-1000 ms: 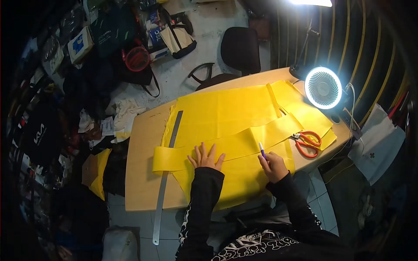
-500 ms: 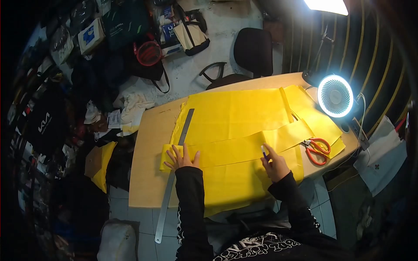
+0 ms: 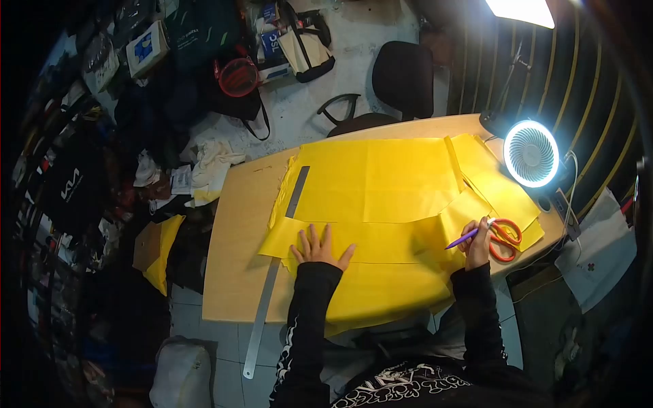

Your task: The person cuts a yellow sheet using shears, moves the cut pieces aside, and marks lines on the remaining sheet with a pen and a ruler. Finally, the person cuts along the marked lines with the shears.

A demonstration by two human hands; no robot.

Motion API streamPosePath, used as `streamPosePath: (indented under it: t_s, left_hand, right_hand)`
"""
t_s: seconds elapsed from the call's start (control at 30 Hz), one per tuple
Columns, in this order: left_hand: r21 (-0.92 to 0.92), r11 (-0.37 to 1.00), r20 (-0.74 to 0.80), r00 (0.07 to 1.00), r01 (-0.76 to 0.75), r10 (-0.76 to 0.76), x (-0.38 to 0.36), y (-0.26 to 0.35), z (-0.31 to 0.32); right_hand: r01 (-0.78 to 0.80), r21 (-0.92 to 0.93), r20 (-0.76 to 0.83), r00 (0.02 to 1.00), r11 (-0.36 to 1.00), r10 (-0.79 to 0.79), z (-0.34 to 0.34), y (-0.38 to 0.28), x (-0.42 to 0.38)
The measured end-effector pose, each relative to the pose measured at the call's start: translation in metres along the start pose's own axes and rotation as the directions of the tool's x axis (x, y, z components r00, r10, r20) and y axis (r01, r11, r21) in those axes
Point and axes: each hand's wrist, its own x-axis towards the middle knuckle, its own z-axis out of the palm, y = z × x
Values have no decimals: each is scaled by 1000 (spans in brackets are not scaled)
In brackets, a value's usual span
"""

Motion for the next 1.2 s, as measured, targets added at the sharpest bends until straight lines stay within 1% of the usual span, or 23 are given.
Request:
streamPosePath:
  t_s: [0.03, 0.07, 0.1, 0.13, 0.17, 0.27, 0.37, 0.4, 0.5, 0.53, 0.57, 0.63, 0.67, 0.77, 0.8, 0.9, 1.0, 1.1, 1.13, 1.2]
  left_hand:
    - [-3, 1000, 5, 1000, 0, 0, -1, 5, -1]
    - [-6, 1000, 11, 1000, -1, 1, -3, 11, -1]
    - [-8, 1000, 18, 1000, -2, 2, -4, 16, 0]
    - [-21, 1000, -30, 999, -21, 20, -6, 21, 2]
    - [-29, 999, -37, 999, -20, 19, -8, 26, 3]
    - [-49, 999, -55, 998, -14, 11, -12, 34, 3]
    - [-55, 998, -61, 998, -10, 6, -13, 34, 2]
    - [-52, 999, -58, 998, -11, 8, -13, 33, 2]
    - [-32, 999, -80, 997, -18, 16, -14, 30, 3]
    - [-26, 999, -90, 996, -24, 22, -16, 28, 5]
    - [-7, 1000, -115, 993, -21, 20, -18, 26, 8]
    - [24, 999, -164, 986, -22, 25, -18, 24, 9]
    - [-1, 1000, -96, 995, 12, -13, -18, 24, 6]
    - [14, 998, -89, 994, 63, -62, -19, 20, 7]
    - [-11, 996, -57, 995, 84, -85, -19, 20, 6]
    - [1, 993, -52, 992, 115, -115, -20, 19, 6]
    - [12, 991, -54, 989, 135, -135, -20, 20, 5]
    - [26, 989, -37, 988, 148, -147, -19, 22, 4]
    - [26, 988, -35, 988, 152, -151, -19, 22, 4]
    - [26, 987, -30, 987, 158, -157, -19, 22, 4]
  right_hand:
    - [-1, -57, 65, 998, 998, 5, -5, -3, -1]
    - [-23, -20, 90, 996, 1000, 24, -8, -5, -3]
    - [22, -39, 64, 998, 999, -19, -8, -5, -5]
    - [66, -61, 38, 997, 996, -63, -2, -7, -10]
    - [109, -84, 15, 994, 990, -108, 3, -10, -13]
    - [199, -46, 55, 979, 979, -197, 10, -18, -21]
    - [359, -142, 141, 930, 923, -340, 4, -13, -16]
    - [383, -109, 148, 919, 917, -366, 0, -9, -12]
    - [572, -364, 184, 818, 735, -545, -4, -11, 0]
    - [636, -540, 291, 756, 551, -587, -8, -11, 7]
    - [643, -624, 382, 747, 445, -543, -11, -14, 8]
    - [691, -660, 548, 711, 294, -441, -18, -9, 19]
    - [681, -693, 604, 727, 237, -326, -21, -9, 18]
    - [645, -764, 613, 732, 12, -297, -22, -5, 17]
    - [627, -779, 597, 748, 13, -289, -26, 1, 20]
    - [551, -834, 530, 810, 19, -251, -23, -1, 17]
    - [504, -863, 470, 824, 29, -317, -22, 0, 16]
    - [415, -909, 402, 840, -47, -365, -29, 11, 22]
    - [409, -909, 404, 815, -81, -416, -29, 12, 22]
    - [383, -922, 368, 811, -63, -454, -31, 8, 23]
